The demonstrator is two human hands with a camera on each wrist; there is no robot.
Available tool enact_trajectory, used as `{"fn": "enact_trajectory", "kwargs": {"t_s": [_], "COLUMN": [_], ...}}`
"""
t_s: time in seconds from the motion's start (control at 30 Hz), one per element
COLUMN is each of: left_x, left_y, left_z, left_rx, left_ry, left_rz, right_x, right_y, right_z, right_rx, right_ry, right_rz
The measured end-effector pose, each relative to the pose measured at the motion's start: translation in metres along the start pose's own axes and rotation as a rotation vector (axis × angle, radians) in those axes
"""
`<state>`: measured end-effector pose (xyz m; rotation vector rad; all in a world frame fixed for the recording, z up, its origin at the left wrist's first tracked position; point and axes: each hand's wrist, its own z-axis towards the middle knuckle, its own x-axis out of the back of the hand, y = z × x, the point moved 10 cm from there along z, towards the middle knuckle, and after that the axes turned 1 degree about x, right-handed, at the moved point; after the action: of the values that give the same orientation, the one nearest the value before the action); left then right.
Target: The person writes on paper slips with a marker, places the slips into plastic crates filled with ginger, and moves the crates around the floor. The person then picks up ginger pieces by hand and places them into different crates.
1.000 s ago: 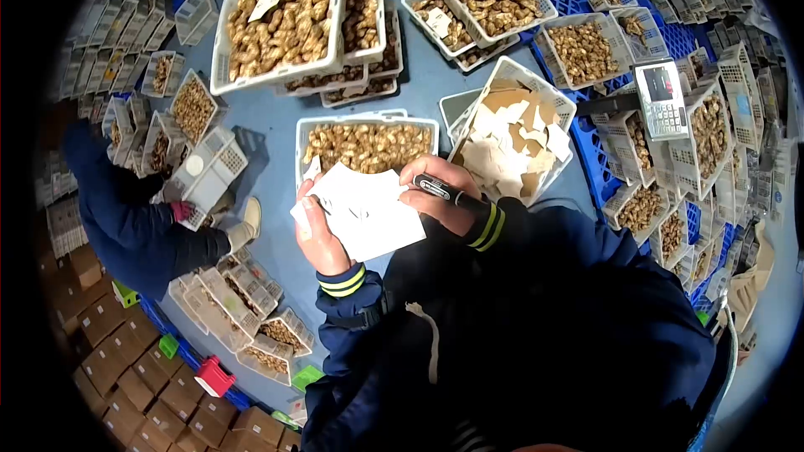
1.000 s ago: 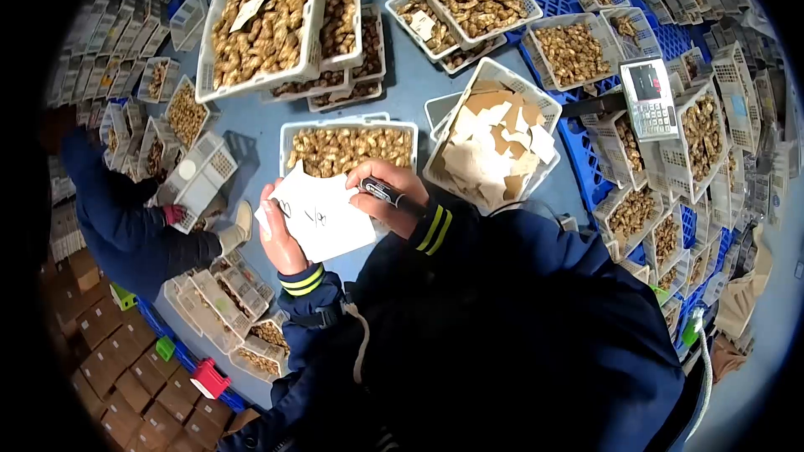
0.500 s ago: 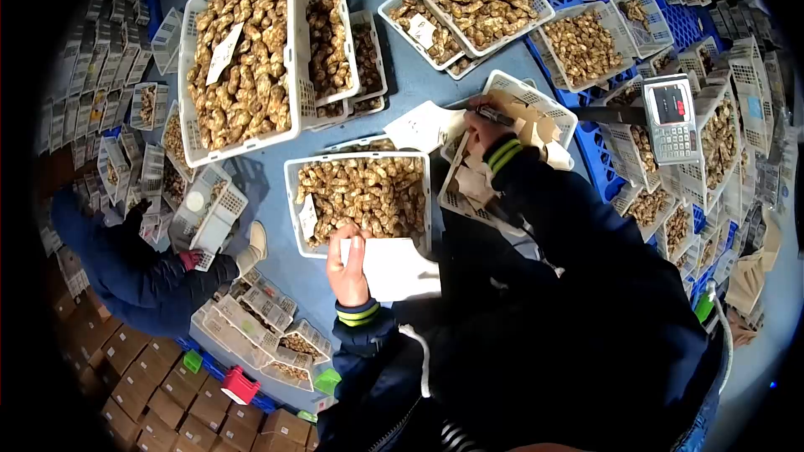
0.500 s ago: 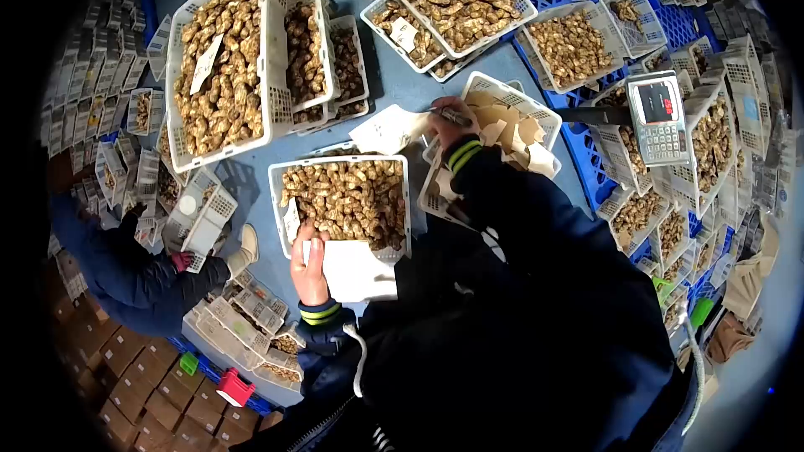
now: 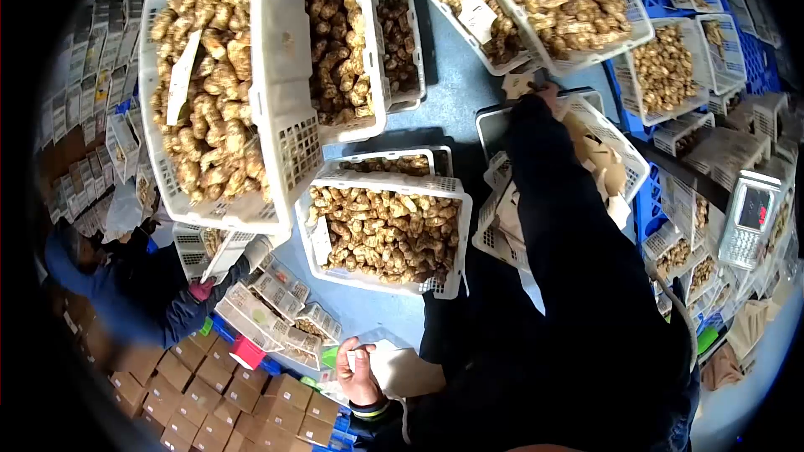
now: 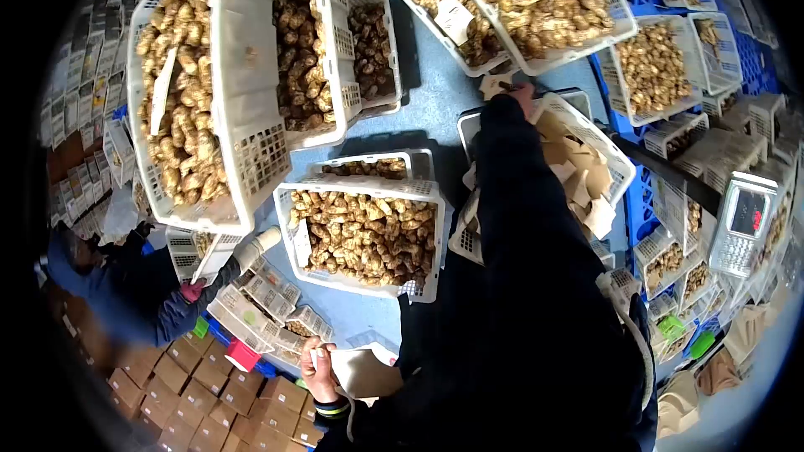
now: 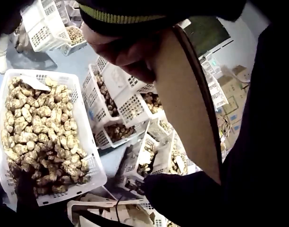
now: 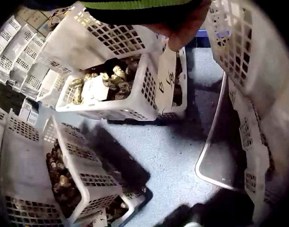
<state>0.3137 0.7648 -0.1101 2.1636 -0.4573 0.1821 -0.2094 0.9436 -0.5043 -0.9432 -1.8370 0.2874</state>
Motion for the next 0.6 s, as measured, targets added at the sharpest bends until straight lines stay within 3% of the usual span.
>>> {"fn": "enact_trajectory", "kwargs": {"t_s": [0.07,0.17,0.2,0.23,0.27,0.3,0.4,0.43,0.53,0.6], "left_x": [0.002,-0.013,-0.015,-0.017,-0.017,-0.017,-0.018,-0.017,-0.018,-0.025], "left_y": [-0.023,-0.036,-0.039,-0.041,-0.045,-0.050,-0.064,-0.072,-0.084,-0.083], "left_z": [0.005,0.022,0.025,0.028,0.032,0.035,0.043,0.044,0.048,0.052], "left_rx": [0.163,0.093,0.088,0.083,0.085,0.098,0.146,0.193,0.249,0.238], "left_ry": [0.078,0.000,0.006,0.010,0.016,0.022,0.037,0.041,0.072,0.060], "left_rz": [0.064,-0.004,-0.016,-0.025,-0.018,-0.013,0.006,0.026,0.054,0.080], "right_x": [-0.030,-0.018,-0.029,-0.043,-0.040,-0.023,-0.069,-0.079,-0.139,-0.125], "right_y": [0.045,0.029,0.049,0.087,0.066,0.034,0.156,0.171,0.215,0.144], "right_z": [0.052,0.061,0.079,0.109,0.092,0.062,0.194,0.221,0.274,0.215], "right_rx": [0.032,0.069,0.063,0.030,-0.005,0.112,0.230,0.224,0.093,0.165], "right_ry": [0.074,0.163,0.155,0.142,0.129,0.223,0.317,0.312,-0.091,-0.042], "right_rz": [0.134,0.009,0.002,0.388,0.776,0.758,0.312,0.306,0.953,0.516]}}
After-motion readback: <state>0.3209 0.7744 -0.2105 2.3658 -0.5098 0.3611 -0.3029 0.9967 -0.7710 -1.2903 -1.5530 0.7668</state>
